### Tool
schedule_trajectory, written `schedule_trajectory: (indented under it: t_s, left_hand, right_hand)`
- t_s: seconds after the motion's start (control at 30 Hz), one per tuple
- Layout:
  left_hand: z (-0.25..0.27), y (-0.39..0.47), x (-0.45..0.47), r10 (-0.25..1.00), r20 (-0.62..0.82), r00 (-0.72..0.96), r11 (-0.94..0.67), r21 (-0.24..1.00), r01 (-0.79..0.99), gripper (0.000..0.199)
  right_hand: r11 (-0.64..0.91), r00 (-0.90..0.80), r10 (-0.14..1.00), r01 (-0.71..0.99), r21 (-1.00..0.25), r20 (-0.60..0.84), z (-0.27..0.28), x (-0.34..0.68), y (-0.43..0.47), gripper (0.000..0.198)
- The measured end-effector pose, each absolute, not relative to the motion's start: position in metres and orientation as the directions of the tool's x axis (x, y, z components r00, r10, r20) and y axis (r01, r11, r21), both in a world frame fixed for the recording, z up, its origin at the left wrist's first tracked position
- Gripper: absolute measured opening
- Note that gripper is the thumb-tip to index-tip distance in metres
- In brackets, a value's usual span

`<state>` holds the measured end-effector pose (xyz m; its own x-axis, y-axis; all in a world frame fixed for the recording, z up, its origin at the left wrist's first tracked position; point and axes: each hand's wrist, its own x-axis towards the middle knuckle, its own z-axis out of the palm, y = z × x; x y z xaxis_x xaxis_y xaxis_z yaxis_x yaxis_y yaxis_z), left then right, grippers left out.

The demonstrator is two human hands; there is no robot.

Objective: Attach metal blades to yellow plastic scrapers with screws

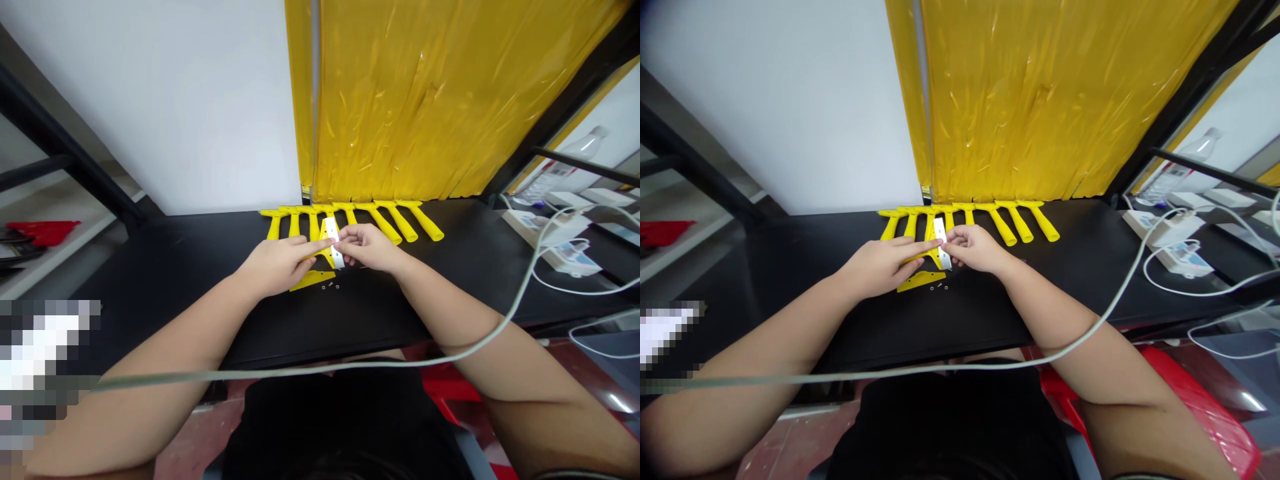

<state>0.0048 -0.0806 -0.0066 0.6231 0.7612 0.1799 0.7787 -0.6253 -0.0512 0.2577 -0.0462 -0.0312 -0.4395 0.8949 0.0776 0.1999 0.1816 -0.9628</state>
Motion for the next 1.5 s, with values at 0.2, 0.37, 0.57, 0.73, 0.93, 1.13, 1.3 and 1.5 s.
schedule_trajectory:
  t_s: [0.2,0.37,0.57,0.73,0.93,1.13,1.3,1.5]
  left_hand:
    - [0.003,-0.074,-0.006,0.834,0.315,0.453,-0.486,0.031,0.873,0.057]
    - [0.007,-0.068,-0.015,0.846,0.381,0.374,-0.439,0.095,0.894,0.058]
    - [0.006,-0.066,-0.015,0.855,0.378,0.356,-0.425,0.115,0.898,0.058]
    - [0.005,-0.063,-0.016,0.862,0.377,0.34,-0.408,0.115,0.906,0.058]
    - [0.002,-0.06,-0.019,0.855,0.372,0.362,-0.42,0.088,0.903,0.058]
    - [-0.004,-0.059,-0.018,0.871,0.31,0.382,-0.425,0.082,0.902,0.057]
    - [-0.011,-0.06,-0.013,0.839,0.258,0.479,-0.512,0.076,0.856,0.054]
    - [-0.012,-0.067,-0.006,0.753,0.217,0.621,-0.646,0.072,0.76,0.051]
  right_hand:
    - [0.603,-0.621,0.722,0.348,-0.718,0.305,-0.032,0.26,-0.049,0.019]
    - [0.807,-0.793,0.522,0.34,-0.484,0.314,-0.033,0.243,-0.062,0.021]
    - [0.868,-0.829,0.464,0.356,-0.345,0.311,-0.037,0.225,-0.068,0.019]
    - [0.885,-0.838,0.456,0.392,-0.25,0.299,-0.04,0.219,-0.069,0.018]
    - [0.926,-0.875,0.373,0.368,-0.077,0.309,-0.042,0.213,-0.071,0.023]
    - [0.96,-0.842,0.277,0.228,-0.16,0.463,-0.032,0.22,-0.076,0.018]
    - [0.853,-0.554,0.508,0.221,-0.473,0.659,-0.017,0.247,-0.071,0.01]
    - [0.408,-0.261,0.9,0.225,-0.885,0.349,-0.025,0.271,-0.047,0.018]
